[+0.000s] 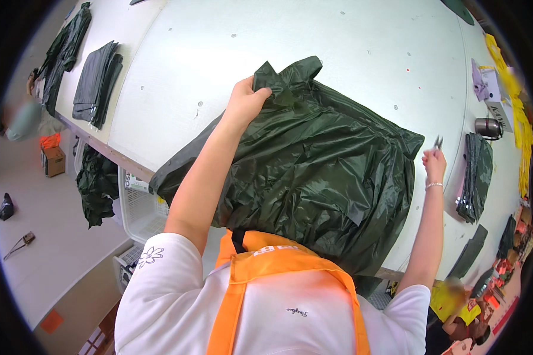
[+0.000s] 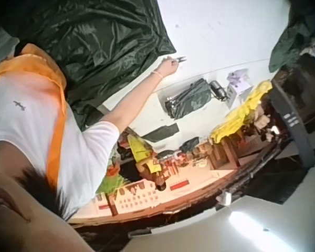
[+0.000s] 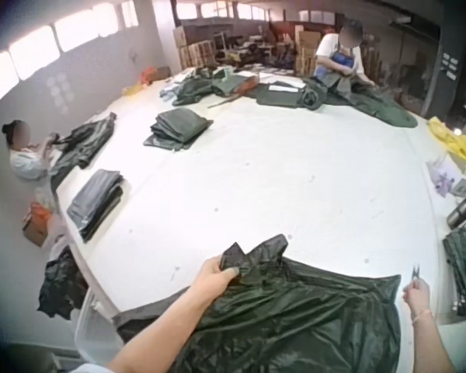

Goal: The person folds a dark green jacket on a white table, aligning the sleeves and smoothing the fabric. They then unfold the jacket, spread it flat, and use a small blade to cut a tag or thread near the collar before refolding the garment.

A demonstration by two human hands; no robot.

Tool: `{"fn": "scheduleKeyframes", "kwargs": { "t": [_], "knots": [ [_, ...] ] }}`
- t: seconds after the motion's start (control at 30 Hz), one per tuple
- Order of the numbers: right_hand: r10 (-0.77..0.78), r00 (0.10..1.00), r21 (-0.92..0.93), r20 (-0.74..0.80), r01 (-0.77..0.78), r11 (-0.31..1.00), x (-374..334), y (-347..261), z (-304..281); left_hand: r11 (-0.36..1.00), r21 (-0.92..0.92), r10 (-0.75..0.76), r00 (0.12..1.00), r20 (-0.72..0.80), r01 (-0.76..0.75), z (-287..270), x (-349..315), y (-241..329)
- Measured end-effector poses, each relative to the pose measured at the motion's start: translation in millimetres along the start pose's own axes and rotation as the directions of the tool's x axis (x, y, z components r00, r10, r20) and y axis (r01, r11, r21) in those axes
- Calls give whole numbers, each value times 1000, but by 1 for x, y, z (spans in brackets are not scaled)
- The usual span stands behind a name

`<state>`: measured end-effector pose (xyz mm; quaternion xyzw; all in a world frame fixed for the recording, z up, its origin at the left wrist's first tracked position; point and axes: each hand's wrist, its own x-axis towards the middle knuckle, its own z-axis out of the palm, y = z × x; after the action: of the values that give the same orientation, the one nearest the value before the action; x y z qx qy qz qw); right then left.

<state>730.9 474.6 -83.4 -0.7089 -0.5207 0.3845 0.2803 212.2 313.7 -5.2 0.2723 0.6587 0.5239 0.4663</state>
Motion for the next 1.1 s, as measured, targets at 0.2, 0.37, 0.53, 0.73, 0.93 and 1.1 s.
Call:
{"fn": "scheduleKeyframes", "kwargs": {
  "t": [0.2,0.37,0.53,0.73,0.93,1.1],
  "knots": [
    [-361,897,175,255,325,929,-155,-222,120,997,-70,27,1000,14,-26,3,-33,22],
    [-705,626,187,333,689,700,-198,-278,186,980,-72,191,980,51,-187,11,-57,37],
    [-687,585,-76,431,782,619,-217,-300,186,968,-17,250,968,37,-250,11,-72,41],
    [-774,534,41,341,814,579,-238,-299,188,975,-61,216,976,20,-214,11,-86,48],
    [-603,789,412,120,514,753,-262,-287,199,900,-430,128,986,108,-69,10,-94,51],
    [-561,826,442,-57,524,728,-282,-275,198,879,-477,58,991,122,7,13,-101,48]
  ]
}}
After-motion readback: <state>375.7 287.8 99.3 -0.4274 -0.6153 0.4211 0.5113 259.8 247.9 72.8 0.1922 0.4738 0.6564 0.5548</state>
